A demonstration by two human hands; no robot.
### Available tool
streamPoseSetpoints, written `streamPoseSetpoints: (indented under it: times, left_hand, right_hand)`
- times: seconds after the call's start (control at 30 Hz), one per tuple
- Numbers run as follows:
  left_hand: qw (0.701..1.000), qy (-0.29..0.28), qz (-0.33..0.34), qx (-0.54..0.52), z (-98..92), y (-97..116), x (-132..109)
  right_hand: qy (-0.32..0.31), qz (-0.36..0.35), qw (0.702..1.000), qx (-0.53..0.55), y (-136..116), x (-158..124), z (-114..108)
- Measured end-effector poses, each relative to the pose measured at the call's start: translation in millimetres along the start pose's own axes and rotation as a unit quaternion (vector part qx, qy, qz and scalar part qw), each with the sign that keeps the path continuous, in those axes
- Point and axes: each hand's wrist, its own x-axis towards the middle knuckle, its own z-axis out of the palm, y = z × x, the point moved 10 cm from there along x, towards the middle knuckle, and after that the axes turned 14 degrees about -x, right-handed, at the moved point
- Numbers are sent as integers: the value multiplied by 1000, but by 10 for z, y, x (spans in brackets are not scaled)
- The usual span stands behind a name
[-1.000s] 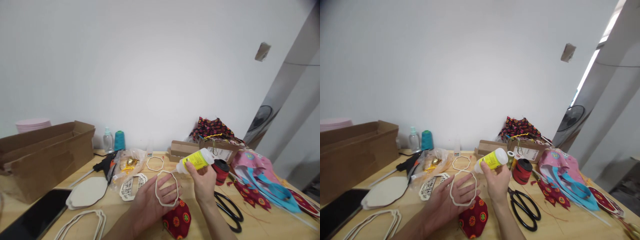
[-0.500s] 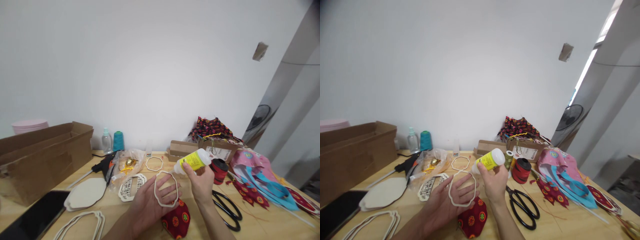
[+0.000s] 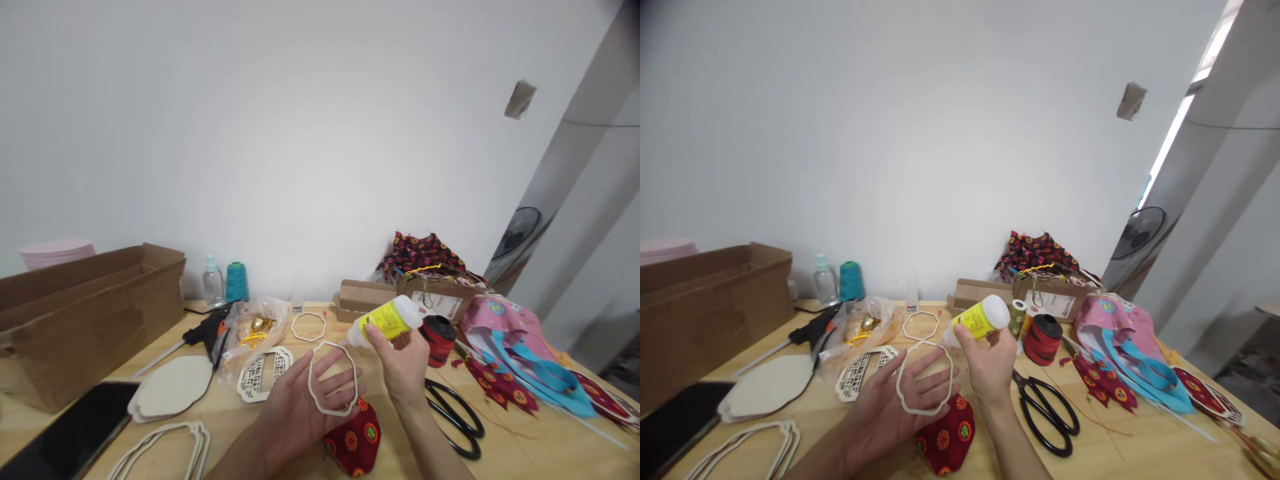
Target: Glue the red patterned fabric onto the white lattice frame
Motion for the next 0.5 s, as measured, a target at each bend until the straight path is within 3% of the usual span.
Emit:
streamPoseSetpoints:
  times: [0.5]
  left_hand:
    - [1000, 2, 4, 14, -5, 10, -1]
  right_hand:
    - [-6, -10, 1000, 20, -57, 2, 13]
